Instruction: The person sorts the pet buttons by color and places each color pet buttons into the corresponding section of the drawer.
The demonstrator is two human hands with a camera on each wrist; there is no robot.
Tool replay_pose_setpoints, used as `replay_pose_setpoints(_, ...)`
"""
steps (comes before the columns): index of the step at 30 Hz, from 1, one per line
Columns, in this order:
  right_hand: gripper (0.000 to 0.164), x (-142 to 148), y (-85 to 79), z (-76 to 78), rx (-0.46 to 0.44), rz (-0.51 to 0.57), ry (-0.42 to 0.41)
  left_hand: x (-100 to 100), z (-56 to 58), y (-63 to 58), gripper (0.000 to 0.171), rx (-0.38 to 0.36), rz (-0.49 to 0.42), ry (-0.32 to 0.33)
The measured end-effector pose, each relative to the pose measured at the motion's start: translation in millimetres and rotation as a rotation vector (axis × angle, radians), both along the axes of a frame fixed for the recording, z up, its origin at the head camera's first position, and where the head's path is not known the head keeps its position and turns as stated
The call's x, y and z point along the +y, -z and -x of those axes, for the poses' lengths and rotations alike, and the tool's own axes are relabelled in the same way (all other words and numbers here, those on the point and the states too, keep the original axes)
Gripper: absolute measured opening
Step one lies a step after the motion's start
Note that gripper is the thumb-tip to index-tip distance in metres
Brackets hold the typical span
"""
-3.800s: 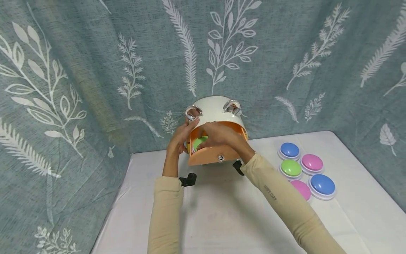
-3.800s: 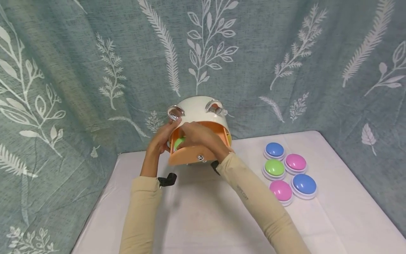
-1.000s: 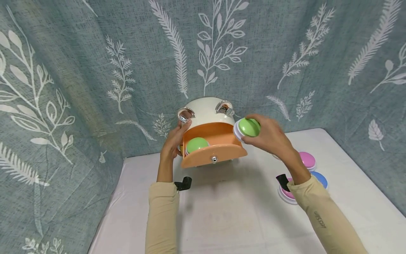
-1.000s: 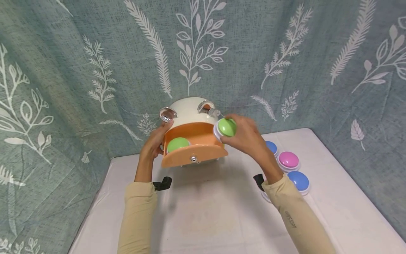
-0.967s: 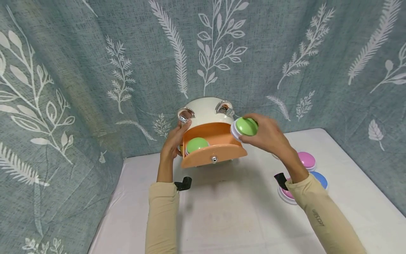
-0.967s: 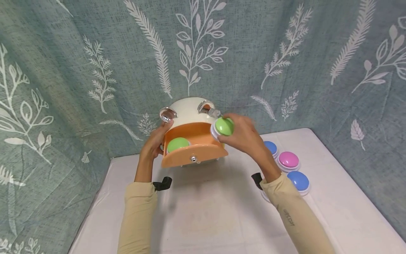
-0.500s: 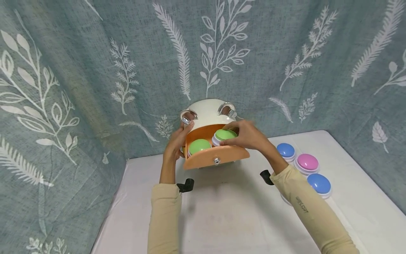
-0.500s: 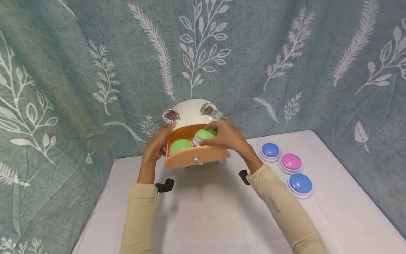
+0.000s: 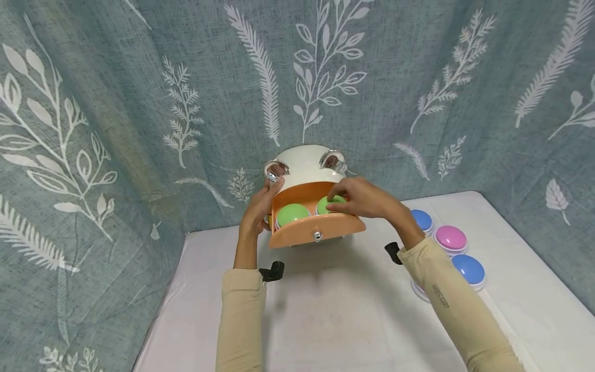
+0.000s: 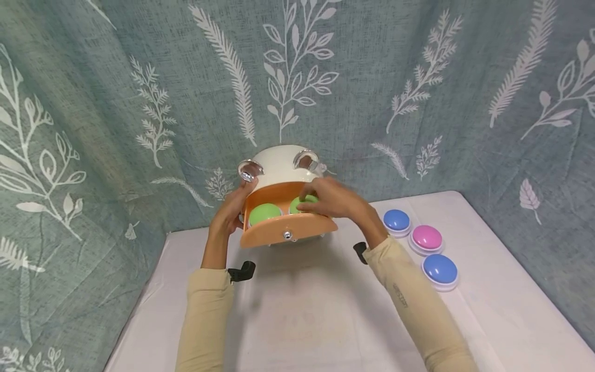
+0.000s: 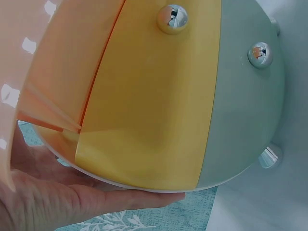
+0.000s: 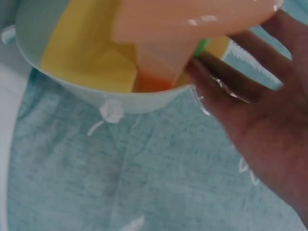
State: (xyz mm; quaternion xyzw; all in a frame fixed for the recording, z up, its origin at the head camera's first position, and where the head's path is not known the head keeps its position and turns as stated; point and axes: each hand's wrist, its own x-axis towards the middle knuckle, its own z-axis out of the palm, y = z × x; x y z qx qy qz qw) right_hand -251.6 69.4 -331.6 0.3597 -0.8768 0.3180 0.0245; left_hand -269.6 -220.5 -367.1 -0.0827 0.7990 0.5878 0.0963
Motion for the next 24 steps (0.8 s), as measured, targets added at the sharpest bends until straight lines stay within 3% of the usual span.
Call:
replay_pose_setpoints(2,0.019,-4,9.3,-9.9,0.121,0.163,0.09,0,-0.2,-0.3,0.094,0.003,-0.003,0.004)
replay_pose_setpoints(6,0.012,-21,36.1,-37.3,0.516,0.51,0.275,0,-0.4,-1.2,0.093,0.002,-0.005,0.012)
replay_pose_setpoints(8,0.011,-32,49.4,-50.8,0.693,0.565,0.304,-1,-0.3,-1.7,0.093,-0.001,-0.003,0.013)
replay_pose_setpoints(11,0.014,-47,64.9,-66.1,0.845,0.466,0.284,-2,0.3,-2.4,0.094,-0.003,0.001,0.01)
replay_pose_setpoints(13,0.02,-55,71.3,-72.7,0.887,0.356,0.265,-2,0.6,-2.9,0.094,0.002,0.004,0.008)
replay_pose_setpoints(16,0.026,-66,75.6,-78.2,0.88,0.235,0.273,-2,-0.6,-2.9,0.095,0.009,-0.005,-0.003)
replay_pose_setpoints(24,0.019,-69,77.5,-84.2,0.838,0.156,0.302,0,-3.2,-2.0,0.095,0.016,-0.009,-0.004)
